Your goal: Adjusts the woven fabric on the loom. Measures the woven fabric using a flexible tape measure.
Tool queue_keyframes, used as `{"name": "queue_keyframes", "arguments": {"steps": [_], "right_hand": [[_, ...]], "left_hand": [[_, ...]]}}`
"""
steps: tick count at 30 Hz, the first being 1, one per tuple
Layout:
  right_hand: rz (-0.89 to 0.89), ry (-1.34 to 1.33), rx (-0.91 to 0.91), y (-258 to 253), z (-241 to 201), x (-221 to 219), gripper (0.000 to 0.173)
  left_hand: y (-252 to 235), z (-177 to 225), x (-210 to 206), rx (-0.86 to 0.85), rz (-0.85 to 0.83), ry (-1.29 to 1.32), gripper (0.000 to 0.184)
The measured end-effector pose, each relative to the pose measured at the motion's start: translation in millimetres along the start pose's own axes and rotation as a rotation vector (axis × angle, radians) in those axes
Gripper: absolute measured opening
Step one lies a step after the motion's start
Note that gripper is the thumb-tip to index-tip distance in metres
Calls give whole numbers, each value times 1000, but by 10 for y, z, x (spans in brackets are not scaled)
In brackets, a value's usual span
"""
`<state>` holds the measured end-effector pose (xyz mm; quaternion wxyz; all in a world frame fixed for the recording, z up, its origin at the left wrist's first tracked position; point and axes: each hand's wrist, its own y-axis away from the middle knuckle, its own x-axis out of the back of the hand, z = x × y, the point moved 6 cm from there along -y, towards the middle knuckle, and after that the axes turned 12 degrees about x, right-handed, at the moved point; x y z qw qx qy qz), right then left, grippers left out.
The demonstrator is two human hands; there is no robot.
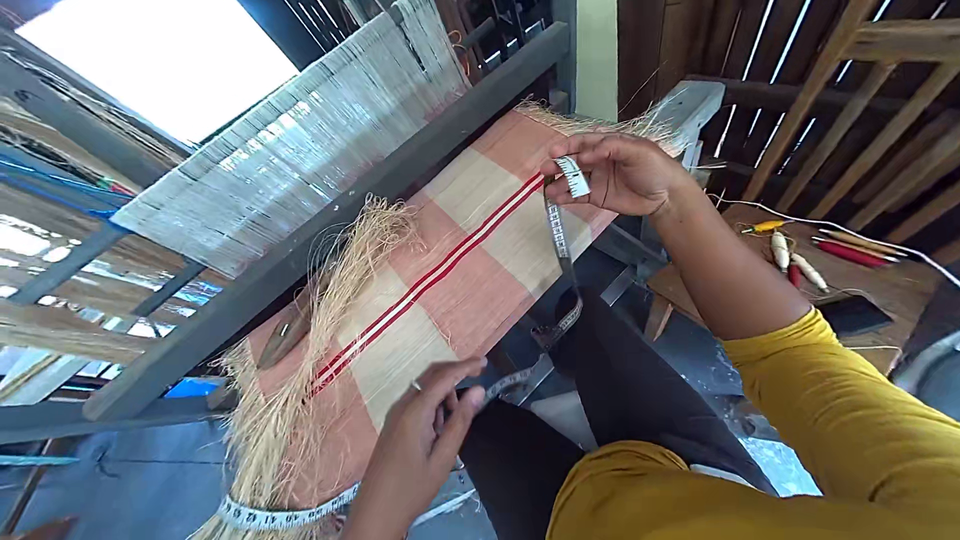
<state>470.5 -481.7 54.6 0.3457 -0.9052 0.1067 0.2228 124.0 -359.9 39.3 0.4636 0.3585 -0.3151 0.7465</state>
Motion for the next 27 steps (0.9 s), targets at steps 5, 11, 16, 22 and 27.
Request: {"name": "queue_keyframes", "arguments": {"steps": [5, 11, 16, 22, 27], "right_hand": [[25, 154, 56, -145, 80, -170, 27], [88, 594, 138, -223, 92, -300, 9], [5, 963, 206, -213, 247, -240, 11], [46, 651, -71, -66, 774, -95, 15], [136, 1093, 40, -109, 721, 63, 10]], "left_hand": [[-769, 490, 235, -196, 189, 40, 30], [-1562, 862, -45, -420, 367, -135, 48], [-1990, 756, -10, -341, 363, 11, 29], [-2349, 374, -152, -271, 79, 19, 31], [-2439, 208, -259, -263, 61, 28, 24]]}}
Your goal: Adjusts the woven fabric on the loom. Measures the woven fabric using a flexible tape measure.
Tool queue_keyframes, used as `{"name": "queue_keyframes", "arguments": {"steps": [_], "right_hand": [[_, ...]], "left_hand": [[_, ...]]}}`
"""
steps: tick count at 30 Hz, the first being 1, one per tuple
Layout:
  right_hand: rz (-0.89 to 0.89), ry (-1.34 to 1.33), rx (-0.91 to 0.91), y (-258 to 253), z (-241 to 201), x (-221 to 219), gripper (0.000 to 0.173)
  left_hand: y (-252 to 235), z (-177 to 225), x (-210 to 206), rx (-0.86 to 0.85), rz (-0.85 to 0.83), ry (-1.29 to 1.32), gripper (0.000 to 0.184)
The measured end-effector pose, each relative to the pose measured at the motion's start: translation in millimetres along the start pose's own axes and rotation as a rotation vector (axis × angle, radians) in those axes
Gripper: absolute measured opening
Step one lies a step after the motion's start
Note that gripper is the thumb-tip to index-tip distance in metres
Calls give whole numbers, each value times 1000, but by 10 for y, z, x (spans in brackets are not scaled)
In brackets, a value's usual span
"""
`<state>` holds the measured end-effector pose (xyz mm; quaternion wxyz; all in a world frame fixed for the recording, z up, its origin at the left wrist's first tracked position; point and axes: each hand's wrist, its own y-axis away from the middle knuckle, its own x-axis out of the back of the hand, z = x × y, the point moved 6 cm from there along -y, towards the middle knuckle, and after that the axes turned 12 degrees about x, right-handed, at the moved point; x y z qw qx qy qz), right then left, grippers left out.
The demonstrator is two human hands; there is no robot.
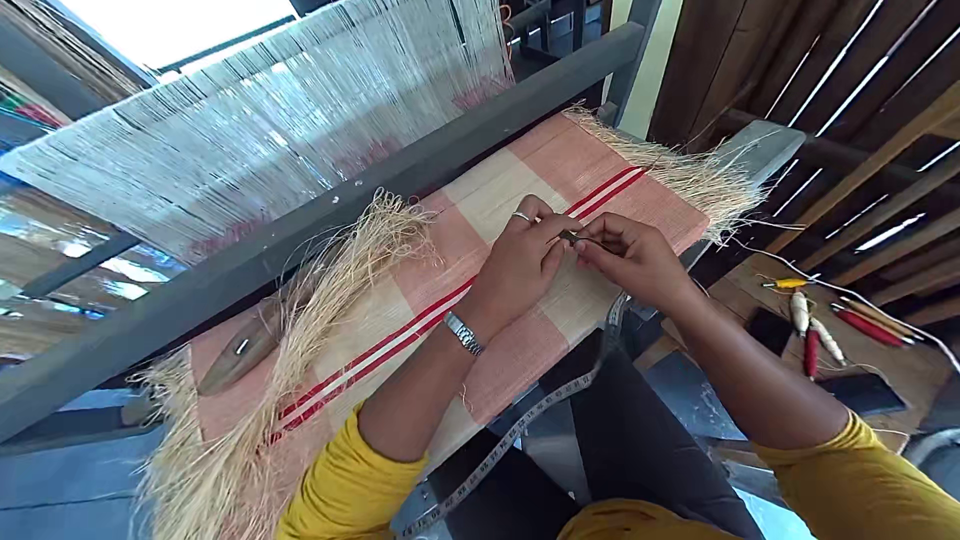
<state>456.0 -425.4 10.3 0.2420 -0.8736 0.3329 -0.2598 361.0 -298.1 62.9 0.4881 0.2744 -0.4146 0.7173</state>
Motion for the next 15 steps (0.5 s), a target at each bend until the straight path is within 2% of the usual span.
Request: {"name": "queue_keyframes", "arguments": {"steps": [2, 4, 6, 9, 12, 15], "right_hand": [[8, 119, 45, -46, -28, 1, 10], [14, 125, 5, -51, -16, -15, 20], [7, -35, -131, 0, 68, -41, 29], [-16, -268, -262, 193, 118, -129, 23], [-87, -327, -269, 382, 57, -269, 27], [-105, -343, -282, 496, 10, -363, 30]], "left_hand": [[-54, -27, 16, 0, 12, -15, 10], [-153, -144, 75, -5, 62, -1, 12], [-242, -417, 199, 17, 166, -11, 17], [-263, -930, 402, 143, 234, -44, 22], [-211, -1272, 515, 281, 284, -19, 26], [-224, -1376, 537, 338, 313, -44, 26]]}}
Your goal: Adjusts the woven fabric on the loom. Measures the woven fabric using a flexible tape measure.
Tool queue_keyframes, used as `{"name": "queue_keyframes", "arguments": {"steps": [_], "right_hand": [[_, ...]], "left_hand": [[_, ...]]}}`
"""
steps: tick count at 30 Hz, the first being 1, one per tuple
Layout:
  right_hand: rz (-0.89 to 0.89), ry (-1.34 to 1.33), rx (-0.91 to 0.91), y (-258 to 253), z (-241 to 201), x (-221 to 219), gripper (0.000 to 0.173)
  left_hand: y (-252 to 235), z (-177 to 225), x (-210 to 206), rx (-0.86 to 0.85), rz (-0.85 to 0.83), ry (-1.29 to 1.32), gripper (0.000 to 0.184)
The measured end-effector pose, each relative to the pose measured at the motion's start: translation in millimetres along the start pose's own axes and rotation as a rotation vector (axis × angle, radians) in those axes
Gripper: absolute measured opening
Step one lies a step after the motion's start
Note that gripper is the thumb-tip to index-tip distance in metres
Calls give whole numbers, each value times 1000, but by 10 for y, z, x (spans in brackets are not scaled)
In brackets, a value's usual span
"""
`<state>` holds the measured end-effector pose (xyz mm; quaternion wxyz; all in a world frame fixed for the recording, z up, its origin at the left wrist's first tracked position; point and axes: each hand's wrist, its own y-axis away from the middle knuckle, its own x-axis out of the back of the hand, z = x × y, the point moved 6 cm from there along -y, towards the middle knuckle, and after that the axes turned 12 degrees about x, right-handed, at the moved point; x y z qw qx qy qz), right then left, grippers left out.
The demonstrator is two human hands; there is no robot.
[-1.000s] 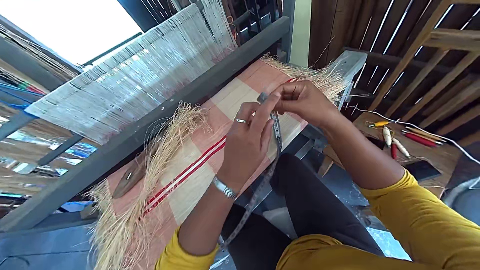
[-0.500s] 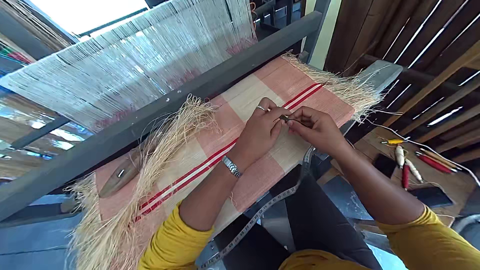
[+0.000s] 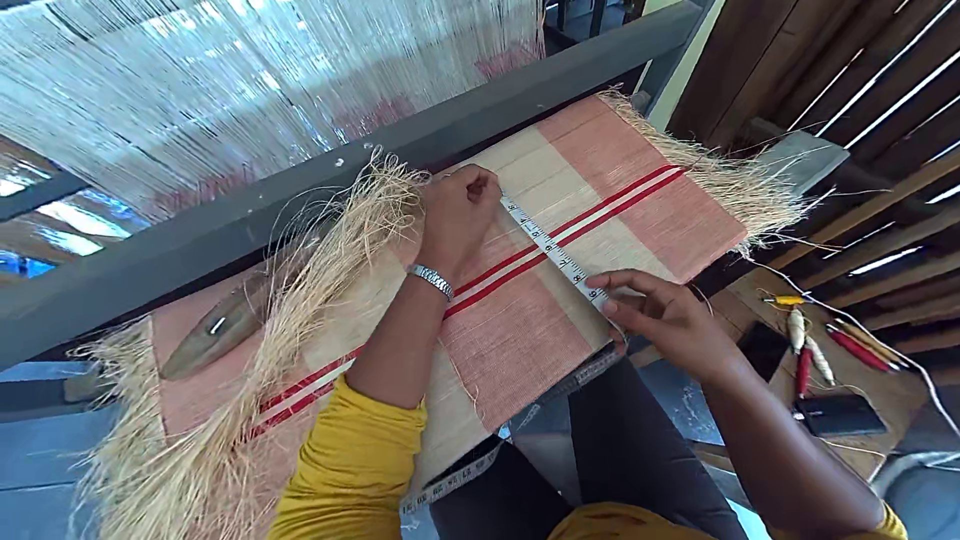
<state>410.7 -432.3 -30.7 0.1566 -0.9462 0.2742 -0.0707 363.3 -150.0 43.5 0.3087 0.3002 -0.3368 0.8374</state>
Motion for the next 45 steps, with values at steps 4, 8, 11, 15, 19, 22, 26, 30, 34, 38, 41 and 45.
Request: {"name": "queue_keyframes", "arguments": {"steps": [4, 8, 11, 15, 19, 22, 26, 30, 34, 38, 41, 45], "right_hand": [[18, -40, 3, 69, -8, -98, 28], [43, 8, 61, 121, 26, -183, 26], [71, 38, 113, 134, 41, -239, 25], [84, 82, 161, 129, 37, -237, 24], [71, 65, 149, 133, 30, -229, 25], [76, 37, 108, 164, 15, -170, 23], [113, -24, 43, 259, 60, -52, 22], [109, -94, -8, 376, 178, -4, 22], [84, -187, -35, 476, 262, -60, 25], [88, -232, -15, 587, 294, -108, 28], [102, -278, -9, 658, 322, -159, 30], [113, -326, 8, 695, 359, -183, 31]], "left_hand": [[-90, -97, -60, -8, -2, -103, 20], [-97, -104, -52, -34, 43, -241, 22], [-54, -101, -70, -3, 86, -311, 27], [9, -37, -88, 9, 89, -432, 33], [-17, -82, -140, 18, 70, -498, 39], [-39, -103, -161, 34, 55, -515, 42], [-58, -120, -159, 38, 55, -514, 44], [-74, -138, -164, 52, 40, -520, 46], [-78, -140, -157, 65, 53, -510, 51], [-82, -150, -178, 84, 22, -530, 55], [-84, -154, -183, 85, 8, -551, 57], [-81, -156, -198, 78, 16, -563, 59]]}}
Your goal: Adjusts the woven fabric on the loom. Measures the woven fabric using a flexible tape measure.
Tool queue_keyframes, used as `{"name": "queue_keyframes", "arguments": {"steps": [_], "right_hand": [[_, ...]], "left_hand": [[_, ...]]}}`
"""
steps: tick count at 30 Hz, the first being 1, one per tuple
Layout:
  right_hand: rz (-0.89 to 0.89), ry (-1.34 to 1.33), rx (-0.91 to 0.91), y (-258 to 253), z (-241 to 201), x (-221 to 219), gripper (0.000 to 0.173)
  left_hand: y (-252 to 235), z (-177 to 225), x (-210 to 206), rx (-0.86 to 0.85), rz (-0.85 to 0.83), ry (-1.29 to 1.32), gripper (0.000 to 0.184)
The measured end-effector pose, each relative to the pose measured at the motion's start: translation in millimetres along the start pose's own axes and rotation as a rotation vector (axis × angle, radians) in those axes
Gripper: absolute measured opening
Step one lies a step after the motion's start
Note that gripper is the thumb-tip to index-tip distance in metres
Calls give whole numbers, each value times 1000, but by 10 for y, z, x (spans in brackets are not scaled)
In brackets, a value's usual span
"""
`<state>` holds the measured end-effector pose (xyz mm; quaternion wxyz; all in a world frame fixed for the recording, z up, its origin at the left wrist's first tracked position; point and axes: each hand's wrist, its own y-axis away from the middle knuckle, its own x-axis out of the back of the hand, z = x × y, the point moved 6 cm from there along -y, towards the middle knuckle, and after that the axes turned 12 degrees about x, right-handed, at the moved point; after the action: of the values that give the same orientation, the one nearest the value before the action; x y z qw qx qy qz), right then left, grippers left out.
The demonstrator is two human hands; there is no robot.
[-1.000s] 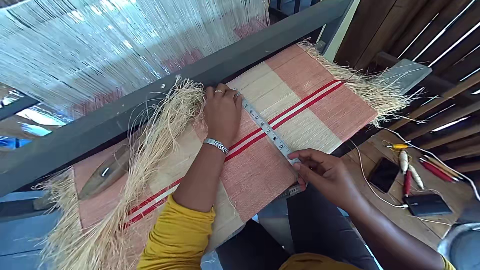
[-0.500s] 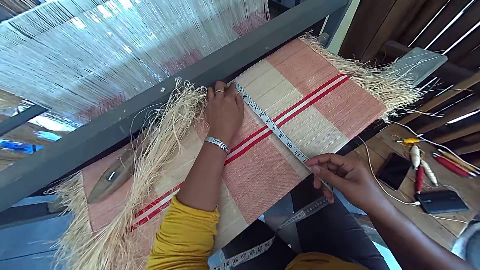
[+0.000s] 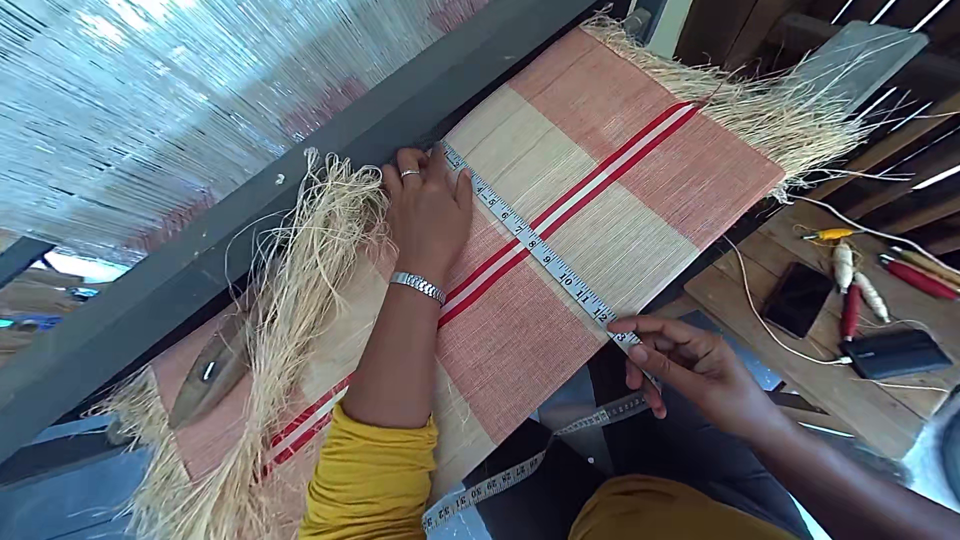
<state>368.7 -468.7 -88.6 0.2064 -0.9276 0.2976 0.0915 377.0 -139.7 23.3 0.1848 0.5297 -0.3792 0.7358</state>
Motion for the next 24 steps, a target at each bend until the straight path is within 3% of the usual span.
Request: {"name": "queue_keyframes", "arguments": {"steps": [24], "right_hand": [[3, -116, 51, 40, 56, -34, 34]], "left_hand": [[0, 9, 2, 23, -3, -66, 61]]}}
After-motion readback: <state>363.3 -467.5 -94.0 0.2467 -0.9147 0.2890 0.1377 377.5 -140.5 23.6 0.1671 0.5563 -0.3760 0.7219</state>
